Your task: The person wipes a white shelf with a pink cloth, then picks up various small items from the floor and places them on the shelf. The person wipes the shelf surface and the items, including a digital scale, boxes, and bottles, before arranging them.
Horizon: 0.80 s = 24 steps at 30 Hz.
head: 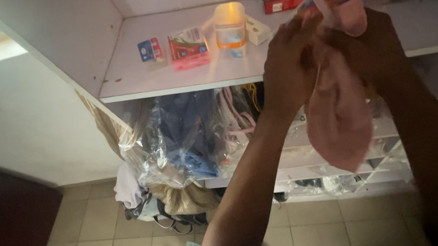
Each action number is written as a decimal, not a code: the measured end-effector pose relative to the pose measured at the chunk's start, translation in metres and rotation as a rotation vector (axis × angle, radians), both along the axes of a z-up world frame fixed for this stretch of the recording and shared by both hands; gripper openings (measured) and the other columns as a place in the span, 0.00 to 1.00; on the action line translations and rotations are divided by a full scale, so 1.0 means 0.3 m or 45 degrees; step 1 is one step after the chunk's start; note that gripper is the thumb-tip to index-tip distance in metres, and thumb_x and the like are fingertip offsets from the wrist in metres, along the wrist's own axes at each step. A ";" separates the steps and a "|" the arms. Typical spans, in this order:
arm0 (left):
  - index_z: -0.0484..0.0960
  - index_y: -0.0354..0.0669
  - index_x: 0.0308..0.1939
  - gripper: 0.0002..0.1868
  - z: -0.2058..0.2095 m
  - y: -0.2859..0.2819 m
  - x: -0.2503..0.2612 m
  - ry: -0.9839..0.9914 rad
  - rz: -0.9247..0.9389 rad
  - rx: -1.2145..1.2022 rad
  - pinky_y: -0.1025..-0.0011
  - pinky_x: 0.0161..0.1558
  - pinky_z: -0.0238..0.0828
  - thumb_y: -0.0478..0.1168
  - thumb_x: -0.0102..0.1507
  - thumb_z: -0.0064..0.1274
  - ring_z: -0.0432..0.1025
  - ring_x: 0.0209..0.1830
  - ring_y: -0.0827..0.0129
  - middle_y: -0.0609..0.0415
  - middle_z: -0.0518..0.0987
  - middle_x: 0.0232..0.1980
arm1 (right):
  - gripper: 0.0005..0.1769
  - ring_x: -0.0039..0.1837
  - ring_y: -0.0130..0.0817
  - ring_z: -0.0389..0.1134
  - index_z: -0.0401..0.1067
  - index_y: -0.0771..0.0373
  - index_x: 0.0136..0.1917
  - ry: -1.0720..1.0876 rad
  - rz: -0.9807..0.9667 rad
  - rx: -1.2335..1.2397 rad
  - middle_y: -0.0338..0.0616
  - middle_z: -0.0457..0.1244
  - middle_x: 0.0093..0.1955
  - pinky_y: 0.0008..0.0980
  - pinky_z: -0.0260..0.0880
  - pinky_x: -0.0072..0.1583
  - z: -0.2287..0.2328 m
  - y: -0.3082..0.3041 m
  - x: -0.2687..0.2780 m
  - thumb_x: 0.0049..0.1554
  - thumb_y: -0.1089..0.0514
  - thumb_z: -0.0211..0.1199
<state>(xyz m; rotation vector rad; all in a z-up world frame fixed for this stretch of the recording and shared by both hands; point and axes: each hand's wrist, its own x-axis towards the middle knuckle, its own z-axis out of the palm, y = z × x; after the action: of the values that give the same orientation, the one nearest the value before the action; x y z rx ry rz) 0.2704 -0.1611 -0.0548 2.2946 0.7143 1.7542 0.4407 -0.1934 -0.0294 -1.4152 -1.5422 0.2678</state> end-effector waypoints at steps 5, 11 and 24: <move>0.78 0.52 0.62 0.22 -0.018 0.011 -0.017 0.282 0.267 -0.072 0.51 0.62 0.70 0.33 0.64 0.52 0.69 0.70 0.45 0.51 0.76 0.68 | 0.20 0.46 0.43 0.73 0.78 0.61 0.55 -0.442 -0.064 -0.022 0.50 0.71 0.48 0.40 0.71 0.51 -0.074 0.057 0.064 0.62 0.43 0.67; 0.80 0.52 0.59 0.26 0.006 0.010 -0.066 0.506 0.502 -0.047 0.37 0.58 0.62 0.35 0.55 0.56 0.68 0.66 0.50 0.55 0.78 0.61 | 0.24 0.45 0.43 0.73 0.79 0.56 0.56 -0.921 -0.248 -0.025 0.46 0.71 0.47 0.45 0.72 0.50 -0.123 0.140 0.057 0.57 0.37 0.69; 0.78 0.41 0.56 0.30 0.030 0.159 -0.403 -0.151 1.172 -0.225 0.47 0.57 0.62 0.61 0.62 0.60 0.64 0.63 0.47 0.46 0.72 0.59 | 0.10 0.49 0.32 0.76 0.78 0.58 0.61 -0.401 0.077 0.383 0.45 0.72 0.53 0.30 0.79 0.51 -0.066 0.007 -0.040 0.69 0.54 0.69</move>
<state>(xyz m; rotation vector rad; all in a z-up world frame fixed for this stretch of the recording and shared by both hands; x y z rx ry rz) 0.1495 -0.1134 -0.0457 1.8160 2.0228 1.9702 0.4288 -0.1914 -0.0492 -1.2127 -1.7962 -0.1563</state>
